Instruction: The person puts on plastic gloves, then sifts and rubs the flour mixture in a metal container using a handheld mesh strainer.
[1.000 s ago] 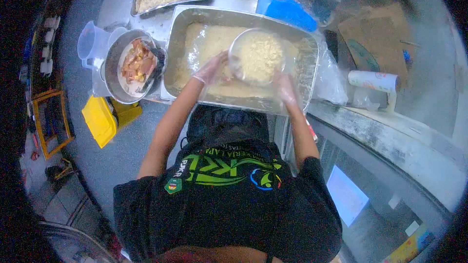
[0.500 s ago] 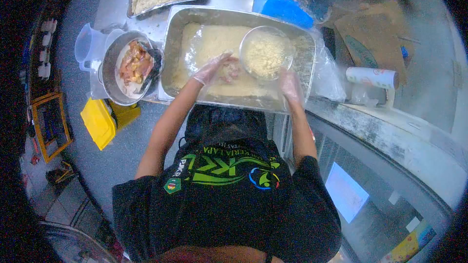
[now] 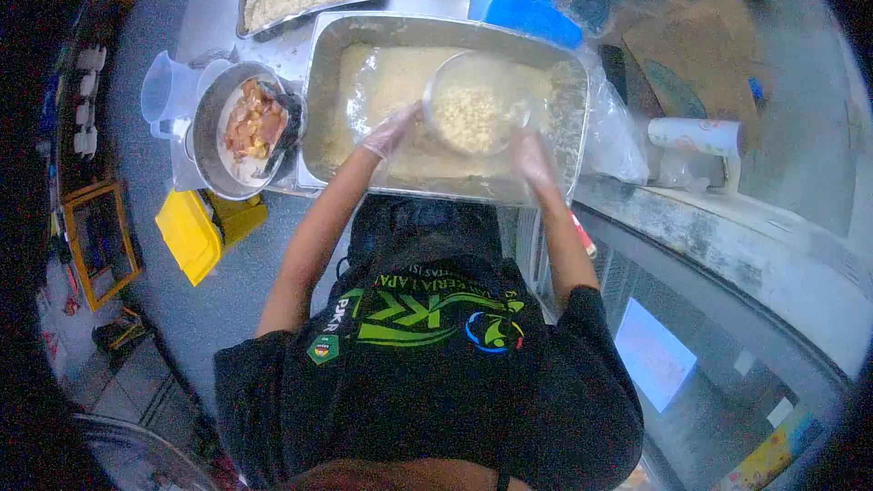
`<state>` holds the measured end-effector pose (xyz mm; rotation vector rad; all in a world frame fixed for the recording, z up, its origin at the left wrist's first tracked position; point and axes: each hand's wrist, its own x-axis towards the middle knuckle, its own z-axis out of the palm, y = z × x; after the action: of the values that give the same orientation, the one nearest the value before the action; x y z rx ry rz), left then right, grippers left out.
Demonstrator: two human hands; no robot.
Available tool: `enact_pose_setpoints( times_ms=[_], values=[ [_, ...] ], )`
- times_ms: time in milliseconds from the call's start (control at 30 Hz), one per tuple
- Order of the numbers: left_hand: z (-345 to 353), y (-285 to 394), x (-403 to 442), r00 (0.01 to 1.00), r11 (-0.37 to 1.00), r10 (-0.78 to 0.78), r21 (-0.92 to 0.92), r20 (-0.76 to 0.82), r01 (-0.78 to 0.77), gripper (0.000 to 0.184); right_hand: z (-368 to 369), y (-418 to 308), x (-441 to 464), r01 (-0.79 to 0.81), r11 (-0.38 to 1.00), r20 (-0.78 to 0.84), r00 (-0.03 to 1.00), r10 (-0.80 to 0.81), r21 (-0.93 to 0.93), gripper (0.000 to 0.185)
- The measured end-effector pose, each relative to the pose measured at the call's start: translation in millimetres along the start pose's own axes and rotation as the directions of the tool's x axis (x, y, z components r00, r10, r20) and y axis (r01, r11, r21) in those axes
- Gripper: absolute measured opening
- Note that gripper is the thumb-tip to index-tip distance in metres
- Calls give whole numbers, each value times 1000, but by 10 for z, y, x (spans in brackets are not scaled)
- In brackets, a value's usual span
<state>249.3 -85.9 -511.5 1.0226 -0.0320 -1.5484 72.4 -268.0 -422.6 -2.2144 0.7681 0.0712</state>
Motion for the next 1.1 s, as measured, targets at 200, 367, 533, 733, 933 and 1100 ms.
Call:
enact_pose_setpoints(
  times_ms=[200, 367, 533, 733, 933, 1100],
  values=[
    [37, -64, -43, 991, 992, 125, 38, -50, -123, 48, 339, 570, 41, 590, 757, 23, 792, -610, -280, 35],
    [116, 66, -63, 1000, 998, 29, 47, -9, -28, 50, -2, 210, 64, -19, 1000, 65, 998, 19, -6, 28],
    [76, 0, -50, 992, 982, 103, 166, -79, -89, 46, 233, 441, 139, 530, 817, 105, 847, -521, -226, 20],
    [37, -53, -43, 996, 993, 89, -76, -11, -90, 41, 528, 1244, 136, 618, 625, 61, 732, -678, -477, 32],
    [-240, -191, 124, 957, 977, 134, -125, -257, -170, 32, 50, 966, 301, 107, 954, 166, 984, -61, -282, 30],
    [-786, -203, 211, 539, 476, 761, 875, -359, -90, 38, 18, 669, 298, 121, 856, 355, 932, 77, -503, 48]
  ],
)
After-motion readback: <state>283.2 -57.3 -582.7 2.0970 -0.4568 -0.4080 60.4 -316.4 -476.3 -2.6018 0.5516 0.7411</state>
